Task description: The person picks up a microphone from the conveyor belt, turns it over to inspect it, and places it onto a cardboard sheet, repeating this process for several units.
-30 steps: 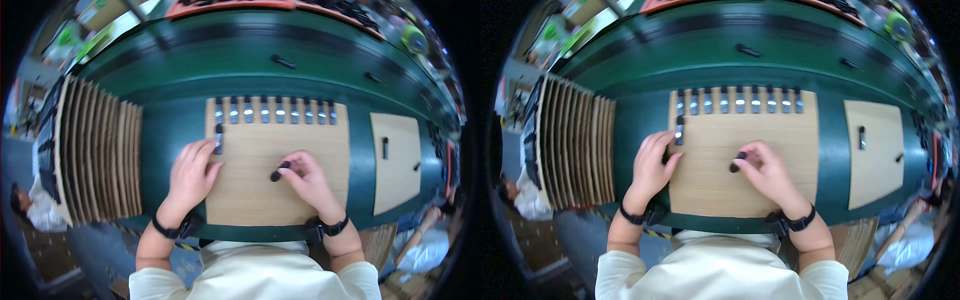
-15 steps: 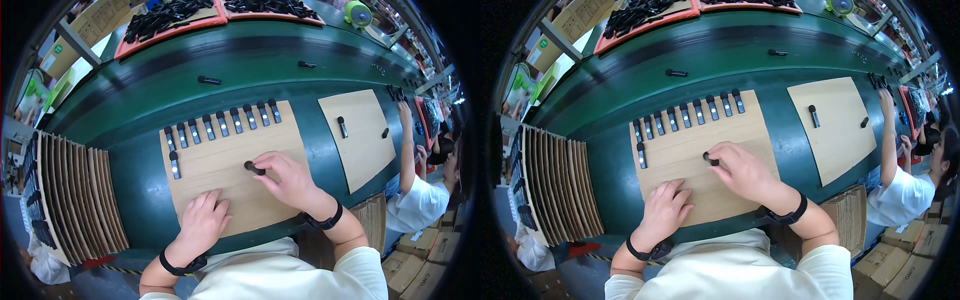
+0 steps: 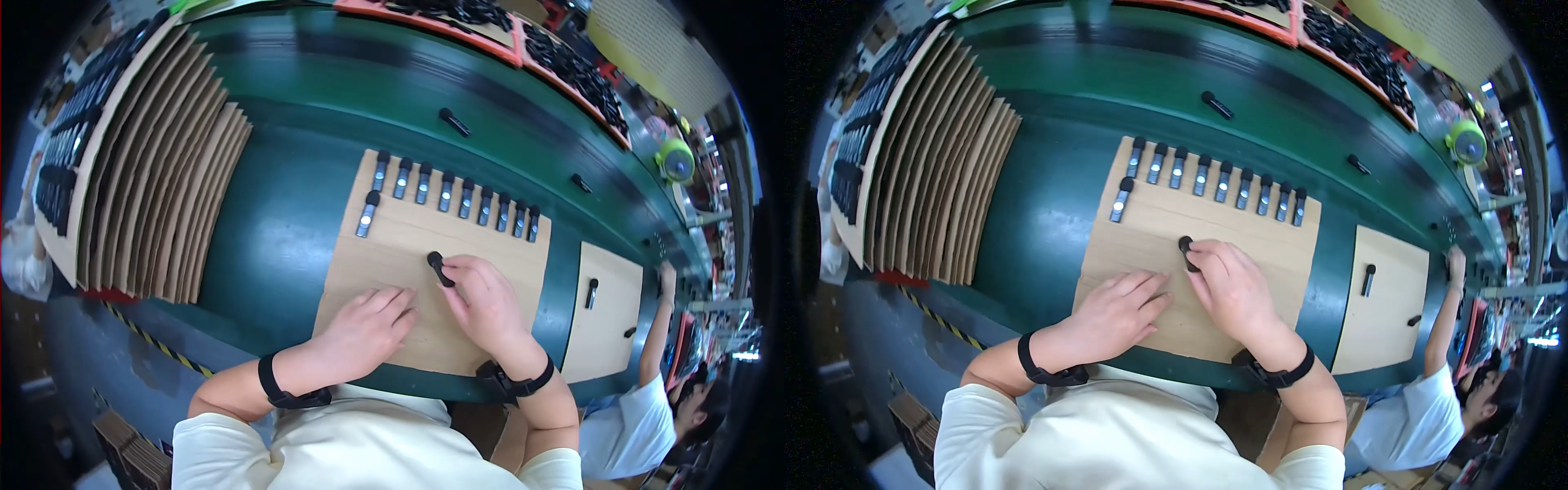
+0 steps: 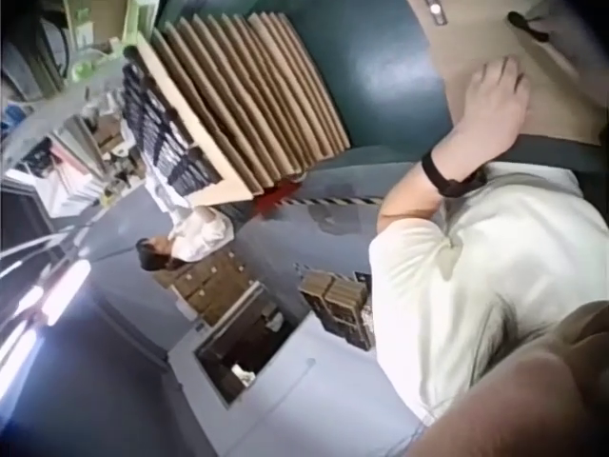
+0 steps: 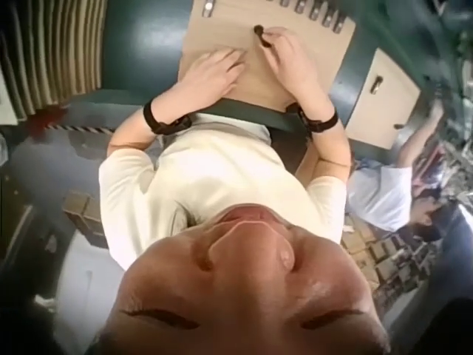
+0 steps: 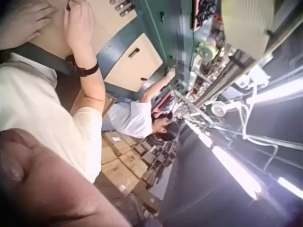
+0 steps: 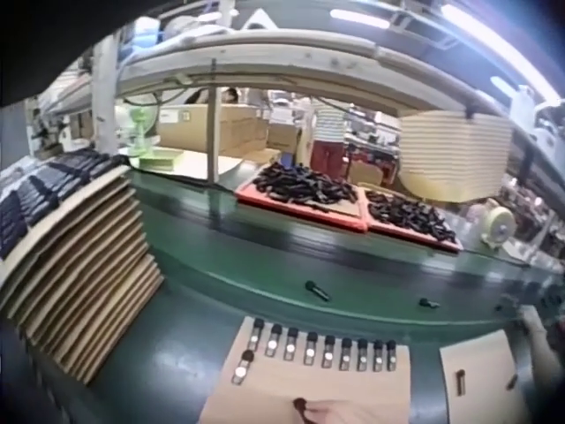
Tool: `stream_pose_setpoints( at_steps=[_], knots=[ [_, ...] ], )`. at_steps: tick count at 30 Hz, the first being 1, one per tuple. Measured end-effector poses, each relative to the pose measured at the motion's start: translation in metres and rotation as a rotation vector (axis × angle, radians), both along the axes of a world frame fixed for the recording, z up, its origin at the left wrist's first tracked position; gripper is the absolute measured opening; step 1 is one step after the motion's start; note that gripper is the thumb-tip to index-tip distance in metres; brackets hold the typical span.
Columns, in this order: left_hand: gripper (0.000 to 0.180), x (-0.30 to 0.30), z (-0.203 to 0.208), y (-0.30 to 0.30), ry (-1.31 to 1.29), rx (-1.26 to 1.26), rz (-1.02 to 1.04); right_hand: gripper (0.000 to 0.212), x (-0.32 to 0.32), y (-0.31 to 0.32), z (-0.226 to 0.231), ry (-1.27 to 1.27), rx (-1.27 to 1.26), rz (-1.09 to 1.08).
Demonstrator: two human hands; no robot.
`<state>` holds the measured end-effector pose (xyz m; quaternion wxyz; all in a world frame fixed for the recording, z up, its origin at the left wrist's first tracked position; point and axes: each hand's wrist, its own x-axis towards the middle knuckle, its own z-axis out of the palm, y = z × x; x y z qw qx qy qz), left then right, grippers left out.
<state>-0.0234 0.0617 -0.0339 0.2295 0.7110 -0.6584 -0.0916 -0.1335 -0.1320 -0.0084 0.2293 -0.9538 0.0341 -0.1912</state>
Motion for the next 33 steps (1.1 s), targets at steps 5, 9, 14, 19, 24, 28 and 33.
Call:
stream_pose_setpoints(
  at_steps=[5, 9, 14, 19, 24, 28, 33],
  knots=[
    [0.047, 0.0, -0.009, 0.006, 0.026, -0.048, -0.004, 0.024, 0.054, 0.012, -0.01, -0.052, -0.069, 0.085],
    [0.047, -0.001, -0.015, 0.01, 0.016, -0.076, 0.001, 0.025, 0.07, 0.02, -0.015, -0.045, -0.193, 0.099],
    [0.046, 0.002, -0.016, 0.01, 0.029, -0.07, -0.019, 0.025, 0.07, 0.029, -0.018, 0.074, -0.163, 0.14],
    [0.034, 0.004, -0.017, 0.012, 0.011, -0.178, -0.006, 0.025, 0.078, 0.032, -0.021, 0.08, -0.175, 0.064],
    [0.033, 0.002, -0.015, 0.011, 0.004, -0.194, -0.011, 0.024, 0.081, 0.028, -0.022, 0.069, -0.158, -0.001],
    [0.043, 0.007, -0.01, 0.007, -0.007, -0.1, -0.06, 0.025, 0.078, 0.025, -0.014, 0.054, -0.144, -0.014],
    [0.023, 0.048, 0.038, 0.008, 0.279, -0.128, -0.098, 0.027, 0.053, -0.023, 0.007, -0.01, -0.077, -0.074]
  ],
)
